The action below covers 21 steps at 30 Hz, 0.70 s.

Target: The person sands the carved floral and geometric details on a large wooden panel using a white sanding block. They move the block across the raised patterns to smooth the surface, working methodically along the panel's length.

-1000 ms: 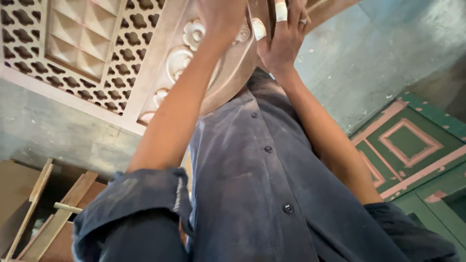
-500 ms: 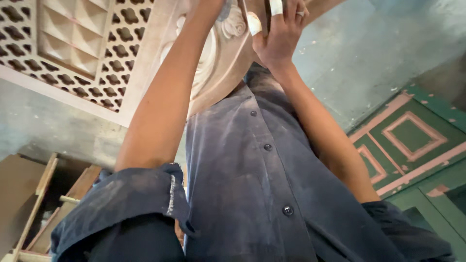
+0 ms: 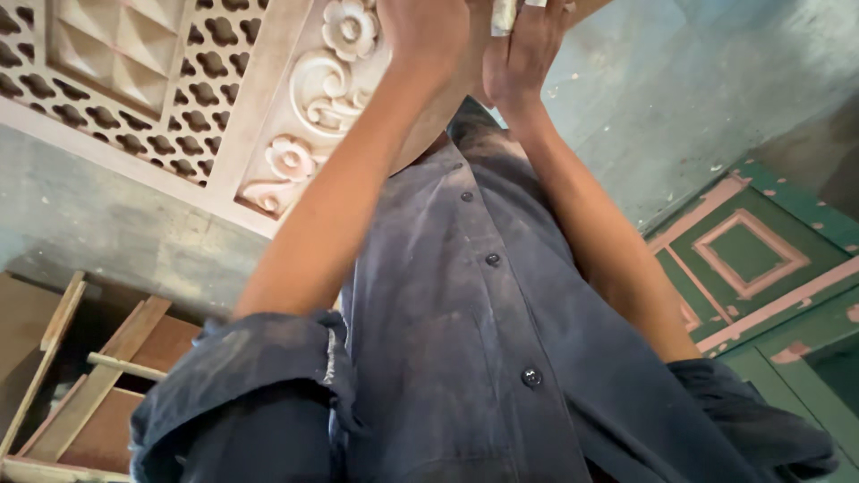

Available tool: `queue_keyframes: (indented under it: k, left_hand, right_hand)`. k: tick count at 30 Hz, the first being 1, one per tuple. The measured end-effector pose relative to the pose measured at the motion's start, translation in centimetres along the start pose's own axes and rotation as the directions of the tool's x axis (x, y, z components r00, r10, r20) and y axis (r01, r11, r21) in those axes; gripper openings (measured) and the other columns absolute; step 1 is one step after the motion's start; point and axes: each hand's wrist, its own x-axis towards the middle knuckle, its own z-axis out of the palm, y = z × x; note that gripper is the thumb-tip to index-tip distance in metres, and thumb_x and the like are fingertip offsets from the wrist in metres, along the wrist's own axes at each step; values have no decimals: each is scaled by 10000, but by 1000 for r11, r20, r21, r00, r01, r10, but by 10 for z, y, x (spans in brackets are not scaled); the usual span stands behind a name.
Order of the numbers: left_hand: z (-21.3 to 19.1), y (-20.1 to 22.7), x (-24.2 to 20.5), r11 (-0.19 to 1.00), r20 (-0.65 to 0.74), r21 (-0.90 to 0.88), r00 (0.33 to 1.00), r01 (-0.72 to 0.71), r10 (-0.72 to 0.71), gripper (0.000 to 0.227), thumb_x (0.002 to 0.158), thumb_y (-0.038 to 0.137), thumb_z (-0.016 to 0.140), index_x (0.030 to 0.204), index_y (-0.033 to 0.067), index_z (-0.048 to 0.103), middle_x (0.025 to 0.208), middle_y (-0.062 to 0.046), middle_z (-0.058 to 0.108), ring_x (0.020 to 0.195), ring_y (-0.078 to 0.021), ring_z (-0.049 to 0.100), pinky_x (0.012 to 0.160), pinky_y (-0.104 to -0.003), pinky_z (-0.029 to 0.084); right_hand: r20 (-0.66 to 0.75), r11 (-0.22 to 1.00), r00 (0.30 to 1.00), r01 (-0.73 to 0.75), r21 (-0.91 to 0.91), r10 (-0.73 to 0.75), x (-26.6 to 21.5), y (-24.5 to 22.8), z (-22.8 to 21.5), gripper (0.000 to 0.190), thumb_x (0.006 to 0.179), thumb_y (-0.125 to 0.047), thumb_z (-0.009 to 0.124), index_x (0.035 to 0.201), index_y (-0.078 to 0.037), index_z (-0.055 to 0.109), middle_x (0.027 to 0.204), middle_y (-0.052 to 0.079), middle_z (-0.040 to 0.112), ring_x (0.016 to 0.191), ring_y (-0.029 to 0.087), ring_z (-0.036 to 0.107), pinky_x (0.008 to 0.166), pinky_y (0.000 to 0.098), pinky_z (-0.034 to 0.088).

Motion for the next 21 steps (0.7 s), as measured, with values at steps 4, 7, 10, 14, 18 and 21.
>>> queue_keyframes:
  k: [4,7,10,14,18,21]
  left_hand:
    - [-11,15,-21,982,59,166,995,-88,80,103,832,96,608,759,72,676,735,-159,706,690,-359,719,576,-489,538]
    - [-18,23,-32,954,165,253,979,-161,122,60,882,70,596,908,47,644,792,-146,717,741,-334,731,612,-463,557]
    - [-33,19,-50,934,215,302,968,-191,128,155,841,71,610,993,41,606,861,-137,716,793,-304,736,625,-424,567]
    - [-76,-9,-106,870,296,373,930,-323,218,202,833,91,658,1023,67,594,953,-98,667,862,-274,694,703,-394,540]
    - [-120,-33,-142,828,369,372,885,-419,282,239,813,104,647,1047,90,603,1002,-86,646,934,-263,666,768,-383,516]
    - [-111,-15,-123,872,198,289,915,-396,350,179,874,149,647,1043,102,610,972,-69,627,949,-253,670,795,-391,520]
  right_hand:
    - [-32,997,999,21,-74,-23,3,2,5,399,1054,-262,591,1343,0,509,1314,263,500,1189,498,471,1040,591,375]
    - [-25,991,999,29,-130,-33,8,-8,-3,367,1076,-250,563,1351,-11,512,1371,260,502,1266,490,461,1090,583,351]
    - [-17,998,999,48,-44,-49,19,-23,-10,382,1097,-246,549,1374,11,492,1378,245,515,1282,470,468,1097,547,364]
    - [25,997,997,74,-27,-73,22,-29,-17,372,1126,-231,535,1396,20,485,1370,230,525,1267,450,484,1106,533,362]
    - [62,996,996,72,-53,-68,17,-21,-13,326,1124,-224,556,1363,-6,517,1323,203,564,1243,433,504,1103,536,360]
    - [82,993,996,46,-109,-37,13,-10,-8,268,1084,-210,559,1270,-18,559,1275,227,572,1196,453,501,1057,548,359]
